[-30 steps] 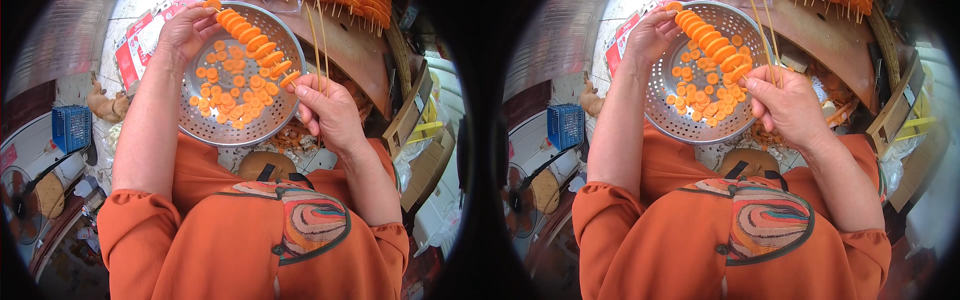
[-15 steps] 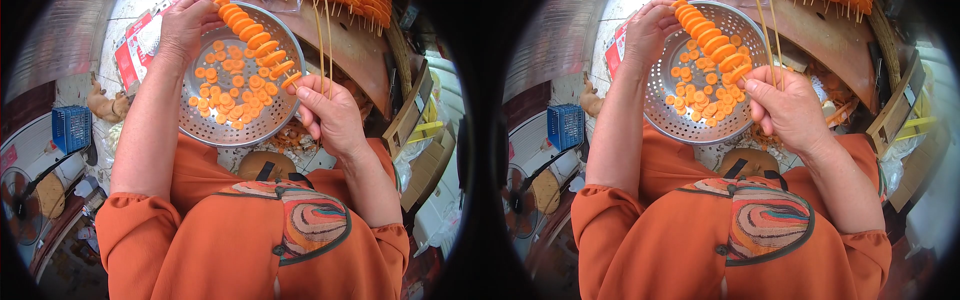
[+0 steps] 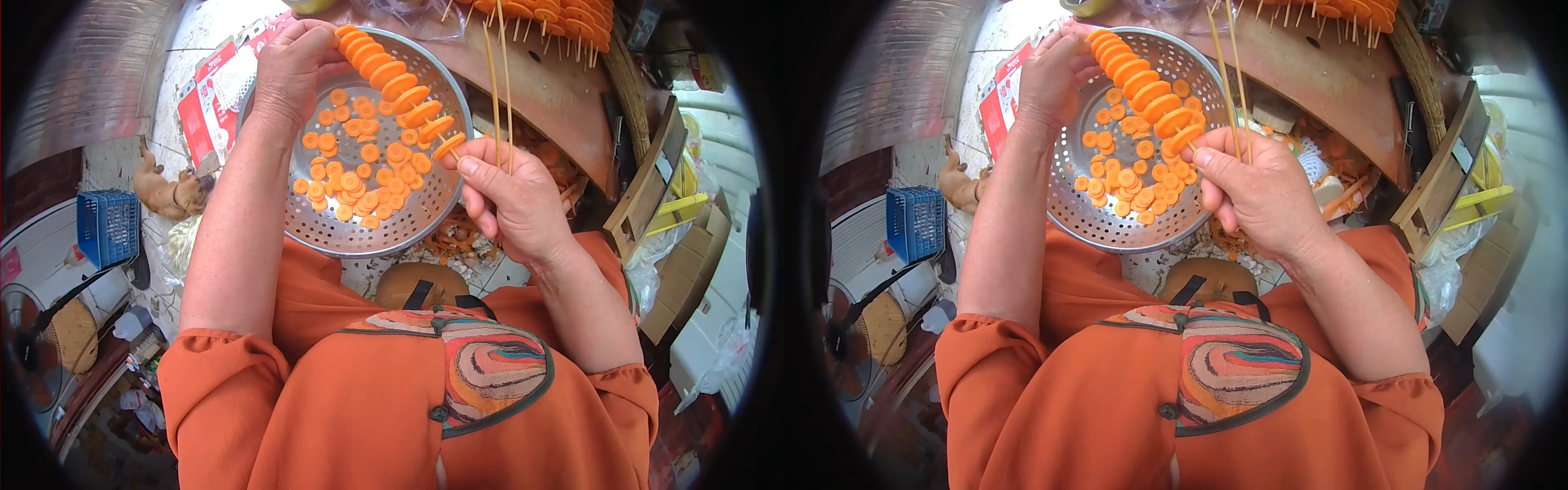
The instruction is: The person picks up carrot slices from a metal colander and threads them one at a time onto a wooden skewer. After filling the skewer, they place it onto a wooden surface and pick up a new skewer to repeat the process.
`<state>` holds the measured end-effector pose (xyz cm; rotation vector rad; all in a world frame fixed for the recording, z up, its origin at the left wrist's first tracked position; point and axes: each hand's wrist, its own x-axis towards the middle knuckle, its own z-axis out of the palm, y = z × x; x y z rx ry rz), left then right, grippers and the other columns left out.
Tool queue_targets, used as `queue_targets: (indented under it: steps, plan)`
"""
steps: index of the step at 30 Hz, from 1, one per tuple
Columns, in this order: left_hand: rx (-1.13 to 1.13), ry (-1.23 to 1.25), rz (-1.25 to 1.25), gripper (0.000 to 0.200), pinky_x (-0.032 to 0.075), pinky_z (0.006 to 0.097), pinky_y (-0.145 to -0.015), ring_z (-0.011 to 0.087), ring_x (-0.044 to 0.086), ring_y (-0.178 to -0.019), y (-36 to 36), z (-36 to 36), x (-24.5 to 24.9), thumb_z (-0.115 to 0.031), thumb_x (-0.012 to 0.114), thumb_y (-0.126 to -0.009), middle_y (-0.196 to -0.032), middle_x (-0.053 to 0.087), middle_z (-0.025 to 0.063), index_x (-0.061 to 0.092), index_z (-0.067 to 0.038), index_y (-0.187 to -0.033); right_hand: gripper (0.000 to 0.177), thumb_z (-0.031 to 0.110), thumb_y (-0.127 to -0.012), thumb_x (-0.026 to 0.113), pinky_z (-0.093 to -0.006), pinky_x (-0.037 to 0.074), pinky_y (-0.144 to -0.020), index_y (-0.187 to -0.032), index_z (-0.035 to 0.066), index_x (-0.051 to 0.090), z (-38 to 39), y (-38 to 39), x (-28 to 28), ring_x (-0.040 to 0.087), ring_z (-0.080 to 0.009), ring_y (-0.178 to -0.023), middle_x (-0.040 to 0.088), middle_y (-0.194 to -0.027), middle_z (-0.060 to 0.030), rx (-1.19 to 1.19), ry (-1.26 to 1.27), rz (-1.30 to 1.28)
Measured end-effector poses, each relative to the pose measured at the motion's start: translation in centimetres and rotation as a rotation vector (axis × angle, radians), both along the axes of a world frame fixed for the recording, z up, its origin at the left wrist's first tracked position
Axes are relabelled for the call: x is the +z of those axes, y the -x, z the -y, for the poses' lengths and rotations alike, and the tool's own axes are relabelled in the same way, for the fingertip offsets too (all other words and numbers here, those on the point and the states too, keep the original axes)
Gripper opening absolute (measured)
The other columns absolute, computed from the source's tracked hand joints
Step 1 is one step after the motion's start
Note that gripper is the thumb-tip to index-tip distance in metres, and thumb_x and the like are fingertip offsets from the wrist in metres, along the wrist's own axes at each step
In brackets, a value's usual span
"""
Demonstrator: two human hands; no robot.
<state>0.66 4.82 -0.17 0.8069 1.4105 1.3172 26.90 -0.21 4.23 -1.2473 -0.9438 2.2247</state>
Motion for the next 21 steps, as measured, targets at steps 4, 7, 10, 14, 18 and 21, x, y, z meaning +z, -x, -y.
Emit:
queue_targets:
  steps: [4, 7, 10, 14, 18, 21]
  plan:
    - [0.173, 0.102, -0.189, 0.032, 0.049, 0.0303, -0.076, 0.0193, 0.065, -0.084, -0.8, -0.3, 2.2, -0.026, 0.049, -0.090, -0.099, 0.066, 0.0088, 0.060, -0.002, -0.108, 0.017, 0.016, -0.096, 0.053, -0.0158, 0.034, -0.039, -0.099, 0.000, 0.057, -0.8, -0.4, 0.3, 0.042, -0.0031, -0.042, 0.055, -0.063, 0.0003, -0.030, -0.003, -0.063]
    - [0.285, 0.040, -0.029, 0.035, 0.048, 0.0328, -0.078, 0.0205, 0.066, -0.085, -1.6, 0.3, 4.5, -0.030, 0.048, -0.092, -0.104, 0.065, 0.0097, 0.057, -0.003, -0.113, 0.017, 0.017, -0.096, 0.052, -0.0158, 0.033, -0.039, -0.100, 0.001, 0.057, -2.5, -1.2, 0.8, 0.042, -0.0030, -0.043, 0.055, -0.063, 0.0001, -0.106, -0.061, -0.101]
    - [0.232, -0.069, 0.248, 0.037, 0.049, 0.0344, -0.080, 0.0210, 0.066, -0.086, -3.5, 2.7, 6.6, -0.031, 0.047, -0.094, -0.108, 0.063, 0.0110, 0.053, -0.004, -0.118, 0.015, 0.016, -0.096, 0.053, -0.0157, 0.031, -0.037, -0.101, 0.003, 0.056, -5.2, -1.9, 1.9, 0.043, -0.0031, -0.042, 0.056, -0.064, 0.0001, -0.330, -0.165, -0.127]
    - [0.112, -0.137, 0.344, 0.031, 0.050, 0.0339, -0.081, 0.0203, 0.066, -0.084, -7.2, 5.0, 7.9, -0.023, 0.050, -0.093, -0.109, 0.062, 0.0113, 0.052, -0.003, -0.116, 0.014, 0.015, -0.095, 0.053, -0.0166, 0.029, -0.037, -0.102, 0.003, 0.056, -9.6, -3.0, 1.6, 0.043, -0.0035, -0.041, 0.057, -0.065, -0.0007, -0.490, -0.285, -0.046]
    - [0.018, -0.044, 0.432, 0.026, 0.051, 0.0316, -0.080, 0.0187, 0.066, -0.080, -7.7, 5.5, 8.0, -0.013, 0.055, -0.089, -0.106, 0.062, 0.0109, 0.052, -0.002, -0.112, 0.013, 0.013, -0.095, 0.052, -0.0185, 0.027, -0.035, -0.103, 0.004, 0.055, -13.7, -3.6, -0.5, 0.042, -0.0047, -0.040, 0.058, -0.068, -0.0025, -0.588, -0.370, 0.060]
    - [0.015, -0.002, 0.509, 0.023, 0.051, 0.0301, -0.078, 0.0166, 0.065, -0.078, -7.3, 5.6, 8.4, -0.009, 0.054, -0.088, -0.104, 0.061, 0.0096, 0.052, -0.001, -0.110, 0.014, 0.012, -0.094, 0.051, -0.0194, 0.027, -0.035, -0.106, 0.004, 0.053, -15.5, -4.3, -2.0, 0.042, -0.0055, -0.040, 0.059, -0.070, -0.0042, -0.605, -0.382, 0.118]
